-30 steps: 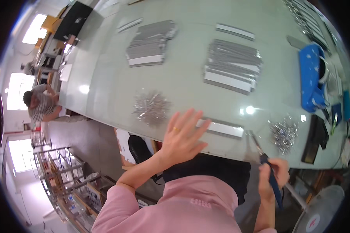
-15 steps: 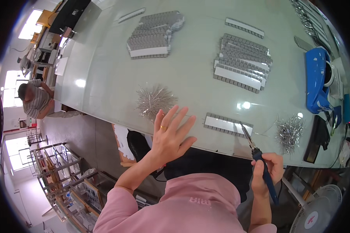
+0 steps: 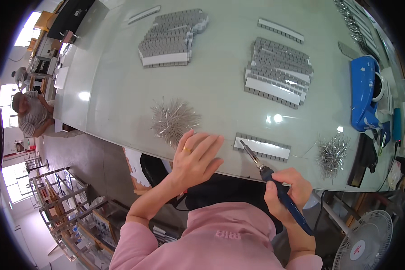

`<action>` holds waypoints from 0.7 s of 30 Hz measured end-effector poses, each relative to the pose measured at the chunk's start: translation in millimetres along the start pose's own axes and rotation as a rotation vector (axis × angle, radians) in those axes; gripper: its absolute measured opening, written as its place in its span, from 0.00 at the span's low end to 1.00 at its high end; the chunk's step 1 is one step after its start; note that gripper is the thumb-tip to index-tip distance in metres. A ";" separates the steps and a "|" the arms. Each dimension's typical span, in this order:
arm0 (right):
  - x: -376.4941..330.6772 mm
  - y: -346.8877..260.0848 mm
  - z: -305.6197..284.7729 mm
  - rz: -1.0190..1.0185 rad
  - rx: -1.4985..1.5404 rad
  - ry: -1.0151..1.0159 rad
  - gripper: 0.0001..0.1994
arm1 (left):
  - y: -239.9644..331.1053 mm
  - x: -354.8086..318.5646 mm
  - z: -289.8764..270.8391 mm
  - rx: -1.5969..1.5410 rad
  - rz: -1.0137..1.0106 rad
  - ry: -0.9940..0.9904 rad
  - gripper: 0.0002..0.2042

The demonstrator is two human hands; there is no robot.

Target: Soldering wire components onto a metal strip at a workbench.

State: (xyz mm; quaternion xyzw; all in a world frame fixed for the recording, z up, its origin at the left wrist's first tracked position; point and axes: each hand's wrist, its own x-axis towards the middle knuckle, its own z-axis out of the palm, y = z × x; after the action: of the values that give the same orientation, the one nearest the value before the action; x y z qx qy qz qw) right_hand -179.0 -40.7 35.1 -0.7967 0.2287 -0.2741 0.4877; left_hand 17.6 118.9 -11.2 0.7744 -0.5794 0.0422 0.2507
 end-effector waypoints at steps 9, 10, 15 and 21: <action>19.9 -7.8 11.2 -0.110 -0.101 -0.064 0.08 | -1.6 5.1 -1.4 -0.013 0.045 -0.042 0.26; 20.4 -8.8 11.2 -0.109 -0.108 -0.062 0.08 | -2.2 4.4 -1.2 -0.016 0.044 -0.052 0.26; 23.3 -11.6 13.7 -0.092 -0.106 -0.086 0.08 | -2.1 3.9 -2.0 -0.017 0.047 -0.073 0.27; 22.9 -10.7 14.0 -0.074 -0.090 -0.094 0.09 | -2.8 4.1 -1.2 -0.019 0.050 -0.066 0.27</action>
State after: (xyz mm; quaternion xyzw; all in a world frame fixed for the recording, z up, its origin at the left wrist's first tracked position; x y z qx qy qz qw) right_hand -151.6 -41.6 44.4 -0.8379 0.1879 -0.2436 0.4509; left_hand 21.7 116.4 -9.7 0.7581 -0.6069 0.0175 0.2379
